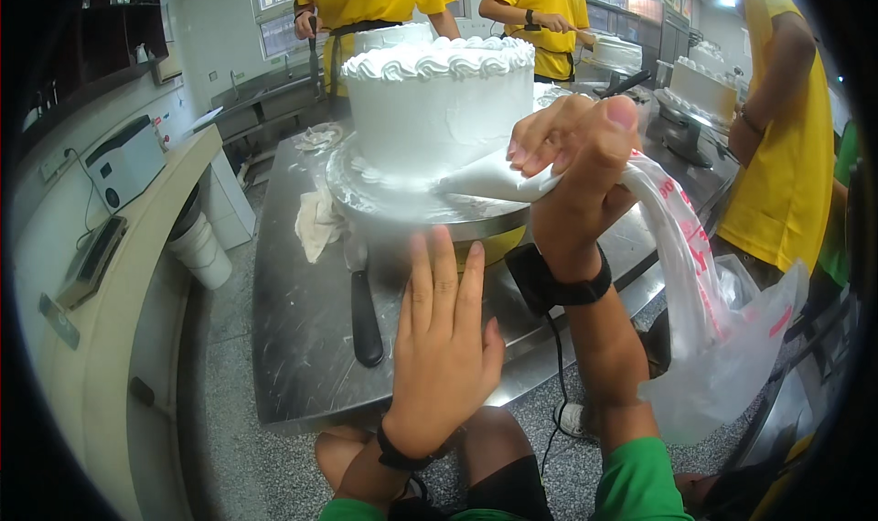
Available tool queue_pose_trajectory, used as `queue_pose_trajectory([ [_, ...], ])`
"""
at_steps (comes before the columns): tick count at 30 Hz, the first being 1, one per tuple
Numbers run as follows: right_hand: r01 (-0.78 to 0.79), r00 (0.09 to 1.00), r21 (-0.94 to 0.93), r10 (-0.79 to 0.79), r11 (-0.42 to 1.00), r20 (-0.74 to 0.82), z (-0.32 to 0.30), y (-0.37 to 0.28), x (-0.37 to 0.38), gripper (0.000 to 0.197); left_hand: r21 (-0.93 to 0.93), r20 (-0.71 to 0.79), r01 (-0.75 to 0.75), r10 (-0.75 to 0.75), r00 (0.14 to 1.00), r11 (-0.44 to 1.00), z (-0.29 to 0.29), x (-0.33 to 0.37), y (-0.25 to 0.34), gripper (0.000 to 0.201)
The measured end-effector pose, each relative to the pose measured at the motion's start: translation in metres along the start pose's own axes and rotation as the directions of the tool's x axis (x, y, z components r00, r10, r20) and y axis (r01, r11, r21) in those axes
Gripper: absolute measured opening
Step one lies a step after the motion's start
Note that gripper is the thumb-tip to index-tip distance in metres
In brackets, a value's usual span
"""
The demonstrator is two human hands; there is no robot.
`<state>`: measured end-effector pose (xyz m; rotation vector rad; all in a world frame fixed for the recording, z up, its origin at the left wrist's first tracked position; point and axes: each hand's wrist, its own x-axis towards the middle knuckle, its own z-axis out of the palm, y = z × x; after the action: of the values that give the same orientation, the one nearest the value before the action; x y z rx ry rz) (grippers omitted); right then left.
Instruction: Decorate a cake by piping frosting onto the bottom edge and top rim using a pastry bag.
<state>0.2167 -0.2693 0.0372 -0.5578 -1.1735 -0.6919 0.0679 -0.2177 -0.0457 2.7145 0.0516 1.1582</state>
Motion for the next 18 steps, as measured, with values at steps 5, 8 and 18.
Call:
queue_pose_trajectory([
  [5,-0.026,1.0,0.006,0.026,1.0,0.012,0.002,-0.002,0.001,0.036,-0.021,0.012,0.004,-0.004,1.0,1.0,-0.002,0.0,0.0,0.069],
  [8,-0.012,1.0,0.014,0.012,1.0,0.005,-0.004,0.002,0.0,0.037,-0.048,0.039,0.004,-0.002,0.999,0.999,-0.002,0.0,-0.001,0.067],
  [18,-0.057,0.998,-0.065,0.054,0.996,-0.039,-0.012,-0.005,0.005,0.042,-0.014,0.004,-0.001,0.001,1.0,1.0,-0.001,-0.001,0.0,0.069],
])
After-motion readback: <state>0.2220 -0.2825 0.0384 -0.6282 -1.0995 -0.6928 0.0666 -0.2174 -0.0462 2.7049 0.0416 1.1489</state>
